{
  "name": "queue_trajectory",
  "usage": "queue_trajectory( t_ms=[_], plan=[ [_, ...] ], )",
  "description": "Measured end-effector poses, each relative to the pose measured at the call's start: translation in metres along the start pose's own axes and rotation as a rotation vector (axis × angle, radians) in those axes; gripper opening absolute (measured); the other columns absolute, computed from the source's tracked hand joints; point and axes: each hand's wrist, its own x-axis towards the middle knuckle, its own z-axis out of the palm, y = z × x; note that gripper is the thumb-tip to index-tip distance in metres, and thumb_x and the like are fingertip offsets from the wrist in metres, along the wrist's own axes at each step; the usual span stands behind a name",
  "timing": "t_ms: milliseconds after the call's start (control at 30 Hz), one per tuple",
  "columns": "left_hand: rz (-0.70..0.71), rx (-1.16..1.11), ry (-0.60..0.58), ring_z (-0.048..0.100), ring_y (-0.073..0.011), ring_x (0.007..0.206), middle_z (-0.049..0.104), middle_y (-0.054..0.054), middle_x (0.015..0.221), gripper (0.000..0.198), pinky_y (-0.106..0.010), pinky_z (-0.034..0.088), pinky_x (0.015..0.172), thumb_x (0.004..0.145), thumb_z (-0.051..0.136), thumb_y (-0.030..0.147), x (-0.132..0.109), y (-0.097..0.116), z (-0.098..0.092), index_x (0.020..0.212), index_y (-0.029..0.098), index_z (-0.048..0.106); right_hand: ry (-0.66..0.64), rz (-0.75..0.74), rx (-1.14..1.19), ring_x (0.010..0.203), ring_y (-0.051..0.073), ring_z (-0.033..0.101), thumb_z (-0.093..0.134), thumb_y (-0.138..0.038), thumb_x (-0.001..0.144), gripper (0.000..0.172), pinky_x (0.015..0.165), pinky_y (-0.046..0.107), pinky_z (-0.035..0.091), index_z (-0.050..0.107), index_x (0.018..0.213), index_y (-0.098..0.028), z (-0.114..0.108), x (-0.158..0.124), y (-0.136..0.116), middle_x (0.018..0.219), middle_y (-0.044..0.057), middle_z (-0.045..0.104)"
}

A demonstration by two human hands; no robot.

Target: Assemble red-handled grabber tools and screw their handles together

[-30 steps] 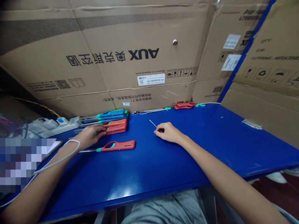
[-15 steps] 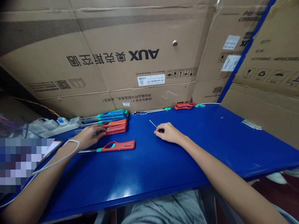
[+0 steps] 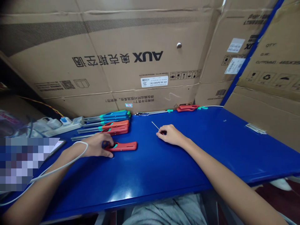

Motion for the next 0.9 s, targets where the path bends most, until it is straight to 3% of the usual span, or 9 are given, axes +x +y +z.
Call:
queue_trajectory(
  t_ms=[200, 433, 567, 733, 900],
  plan=[
    [0.088, 0.0, 0.043, 0.062, -0.0208, 0.078, 0.067, -0.004, 0.083, 0.027, -0.029, 0.046, 0.072, 0.069, 0.069, 0.049, 0.007, -0.015, 0.011, 0.071, 0.022, 0.068, 0.009, 0.001, 0.004, 0.076, 0.019, 0.065, 0.057, -0.029, 0.086, 0.02, 0.069, 0.031, 0.048, 0.073, 0.083, -0.017, 0.001, 0.001, 0.0, 0.084, 0.006, 0.072],
    [0.114, -0.011, 0.101, 0.064, -0.0209, 0.081, 0.07, -0.006, 0.086, 0.027, -0.03, 0.047, 0.075, 0.073, 0.067, 0.046, 0.003, -0.023, -0.003, 0.075, 0.019, 0.069, 0.004, -0.013, 0.008, 0.076, 0.019, 0.064, 0.057, -0.031, 0.087, 0.021, 0.07, 0.031, 0.048, 0.073, 0.085, -0.017, 0.001, 0.0, 0.002, 0.086, 0.006, 0.072],
    [0.141, -0.036, 0.268, 0.064, -0.0206, 0.083, 0.07, -0.005, 0.088, 0.033, -0.03, 0.047, 0.077, 0.079, 0.06, 0.052, -0.003, -0.028, -0.015, 0.079, 0.02, 0.068, 0.013, -0.013, 0.004, 0.076, 0.019, 0.065, 0.057, -0.03, 0.086, 0.02, 0.069, 0.03, 0.047, 0.073, 0.083, -0.017, 0.001, 0.0, 0.002, 0.084, 0.005, 0.072],
    [0.042, 0.015, 0.562, 0.064, -0.0226, 0.081, 0.068, -0.008, 0.088, 0.039, -0.033, 0.049, 0.077, 0.081, 0.053, 0.056, -0.001, -0.035, -0.017, 0.08, 0.019, 0.067, 0.013, -0.011, 0.008, 0.076, 0.019, 0.065, 0.057, -0.031, 0.086, 0.021, 0.069, 0.03, 0.047, 0.073, 0.084, -0.018, 0.001, -0.001, 0.003, 0.085, 0.006, 0.072],
    [-0.01, 0.044, 0.572, 0.064, -0.0239, 0.084, 0.067, -0.01, 0.091, 0.034, -0.035, 0.05, 0.082, 0.079, 0.053, 0.05, 0.005, -0.047, -0.01, 0.081, 0.018, 0.067, 0.02, -0.017, 0.014, 0.074, 0.019, 0.064, 0.057, -0.031, 0.086, 0.021, 0.068, 0.03, 0.047, 0.073, 0.082, -0.018, 0.001, 0.0, 0.004, 0.083, 0.005, 0.072]
  ],
)
